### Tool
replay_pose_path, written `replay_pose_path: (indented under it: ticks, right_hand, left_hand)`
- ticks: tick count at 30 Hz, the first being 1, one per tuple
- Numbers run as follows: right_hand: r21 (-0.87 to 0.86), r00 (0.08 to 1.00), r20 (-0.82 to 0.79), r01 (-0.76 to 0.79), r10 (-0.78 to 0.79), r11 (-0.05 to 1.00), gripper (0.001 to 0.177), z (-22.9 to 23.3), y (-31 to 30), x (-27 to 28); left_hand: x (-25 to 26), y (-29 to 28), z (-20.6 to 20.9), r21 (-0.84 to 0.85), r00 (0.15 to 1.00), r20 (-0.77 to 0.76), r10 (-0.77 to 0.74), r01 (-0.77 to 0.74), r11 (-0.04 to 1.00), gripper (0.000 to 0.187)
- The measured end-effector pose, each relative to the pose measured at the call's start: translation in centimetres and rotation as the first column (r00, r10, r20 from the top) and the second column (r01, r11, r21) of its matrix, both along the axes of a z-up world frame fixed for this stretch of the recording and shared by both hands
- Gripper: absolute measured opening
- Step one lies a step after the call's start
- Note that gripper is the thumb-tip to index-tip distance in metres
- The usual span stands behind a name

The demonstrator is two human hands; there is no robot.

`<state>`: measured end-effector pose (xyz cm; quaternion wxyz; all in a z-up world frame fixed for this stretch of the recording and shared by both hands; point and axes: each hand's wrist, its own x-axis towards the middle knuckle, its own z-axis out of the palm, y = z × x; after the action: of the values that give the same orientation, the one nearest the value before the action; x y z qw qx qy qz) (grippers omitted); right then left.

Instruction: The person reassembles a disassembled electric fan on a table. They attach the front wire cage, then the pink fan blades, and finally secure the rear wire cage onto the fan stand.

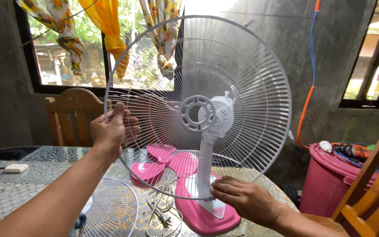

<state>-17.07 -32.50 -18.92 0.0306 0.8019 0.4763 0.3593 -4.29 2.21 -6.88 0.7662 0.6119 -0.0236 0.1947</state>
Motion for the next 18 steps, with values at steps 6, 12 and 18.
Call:
replay_pose_path:
  ticks: [6, 12, 18]
  right_hand:
    - [0.023, 0.960, -0.271, 0.084, -0.074, 0.996, 0.023, -1.7, 0.5, -0.9]
    - [0.067, 0.937, -0.342, 0.095, -0.067, 0.993, 0.024, -3.8, -1.6, 0.2]
    - [-0.092, 0.729, -0.581, 0.383, -0.362, 0.919, 0.026, -6.1, -4.6, 5.4]
  left_hand:
    - [1.3, -1.5, -0.3, -0.011, 0.997, 0.060, -0.058, 0.059, 0.998, 0.039]
    - [1.5, -2.2, -0.7, -0.016, 0.998, 0.059, -0.034, 0.035, 0.999, 0.040]
    - [1.4, -2.9, -0.5, -0.042, 0.998, 0.067, 0.005, -0.002, 0.999, 0.040]
